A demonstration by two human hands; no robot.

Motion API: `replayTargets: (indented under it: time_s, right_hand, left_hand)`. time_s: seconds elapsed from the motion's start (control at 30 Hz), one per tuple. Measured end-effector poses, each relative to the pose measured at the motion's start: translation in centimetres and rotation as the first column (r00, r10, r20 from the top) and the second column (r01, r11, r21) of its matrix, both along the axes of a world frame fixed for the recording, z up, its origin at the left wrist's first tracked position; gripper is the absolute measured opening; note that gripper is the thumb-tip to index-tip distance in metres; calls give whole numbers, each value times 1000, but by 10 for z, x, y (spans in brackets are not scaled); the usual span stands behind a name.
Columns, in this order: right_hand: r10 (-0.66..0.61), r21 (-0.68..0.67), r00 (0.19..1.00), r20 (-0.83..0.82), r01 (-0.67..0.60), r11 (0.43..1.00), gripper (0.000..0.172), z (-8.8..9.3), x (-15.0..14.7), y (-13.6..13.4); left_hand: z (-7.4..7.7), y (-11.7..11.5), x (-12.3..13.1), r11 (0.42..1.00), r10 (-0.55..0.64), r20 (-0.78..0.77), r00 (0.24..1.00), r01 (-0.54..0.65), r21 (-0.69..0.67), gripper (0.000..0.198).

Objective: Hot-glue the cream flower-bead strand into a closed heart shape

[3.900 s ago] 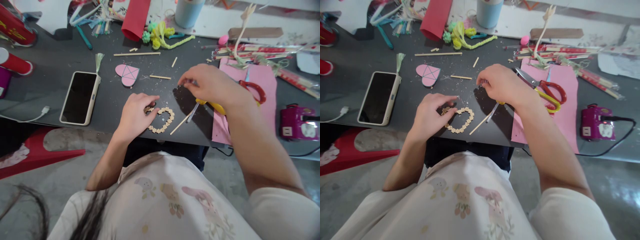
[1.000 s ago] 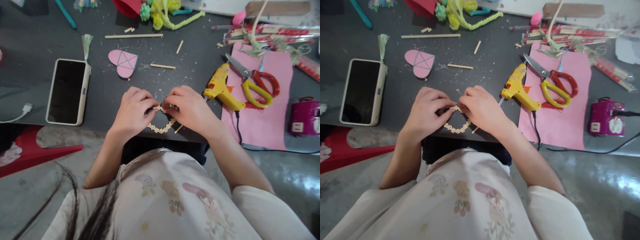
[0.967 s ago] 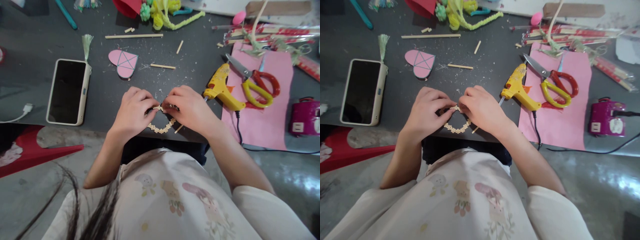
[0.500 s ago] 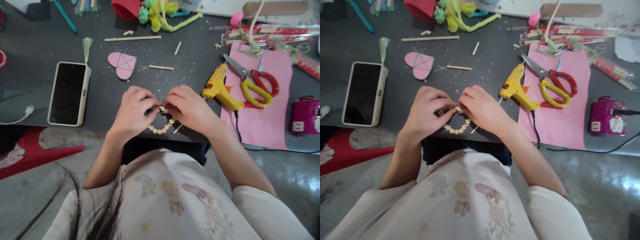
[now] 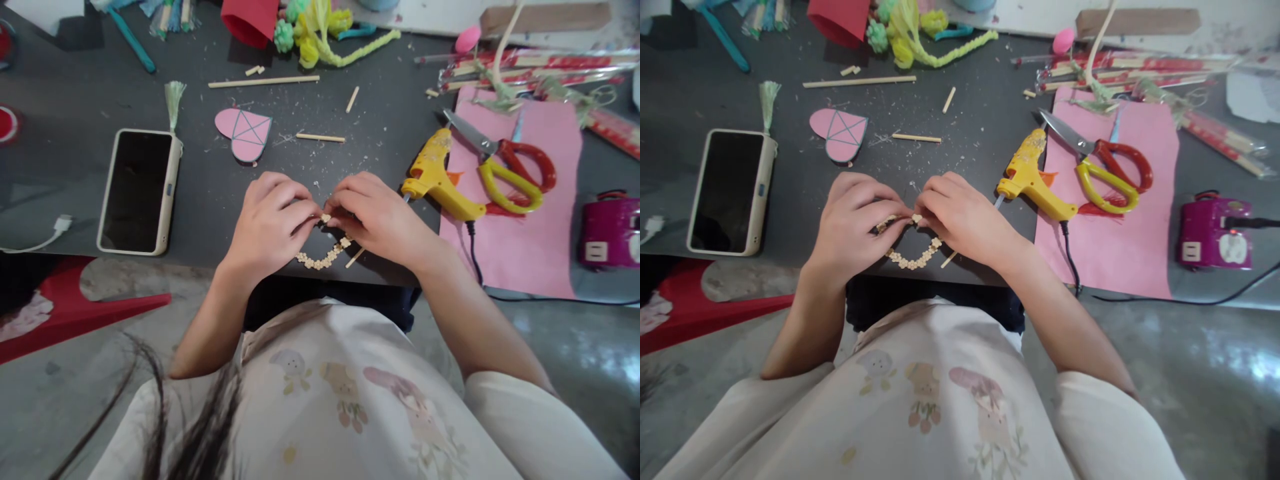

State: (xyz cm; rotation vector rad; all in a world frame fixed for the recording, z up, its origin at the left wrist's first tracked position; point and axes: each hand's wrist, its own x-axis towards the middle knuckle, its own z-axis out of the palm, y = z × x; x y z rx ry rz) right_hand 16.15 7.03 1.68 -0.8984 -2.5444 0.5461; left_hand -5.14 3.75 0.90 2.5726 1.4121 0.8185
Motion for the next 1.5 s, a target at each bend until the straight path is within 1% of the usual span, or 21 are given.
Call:
replayTargets:
  time_s: [0.1,0.23,0.43,0.5,0.67,0.8,0.9,1.0,1.27,1.5]
  right_hand:
    - [3,12,1000,2,-3,1000,12,-1,1,1]
    - [4,11,1000,6,-4,1000,13,-1,2,2]
    - [9,54,1000,25,-11,998,14,-1,3,4]
    - [11,57,999,38,-13,998,14,0,3,4]
    - [0,62,996,86,-5,998,11,0,4,3]
    - [-16,66,991,132,7,998,13,1,6,4]
    - [-27,78,989,146,16,997,12,2,8,5]
    - [-7,74,987,158,-5,997,14,3,6,4]
    - [46,58,982,181,-57,997,15,1,1,5]
    - [25,78,983,183,-40,996,13,-1,4,5]
  left_hand:
    - [-2,1,0,999,-11,3,1000,11,42,15]
    - [0,1,1,999,-7,-12,1000,7,31,14]
    - [5,2,2,996,9,-108,994,-19,-88,24]
    - [5,2,3,996,13,-102,995,-22,-89,24]
    - [4,3,2,999,-2,-82,997,-2,-43,21]
    - [6,2,-6,997,72,-7,997,-72,3,16]
    - [7,-1,-15,992,128,30,991,-128,-17,14]
    - [7,-4,-22,987,159,43,986,-157,-37,14]
    - [6,-12,-25,983,172,57,983,-168,-74,14]
    - [7,-12,-22,983,165,40,985,-161,-89,14]
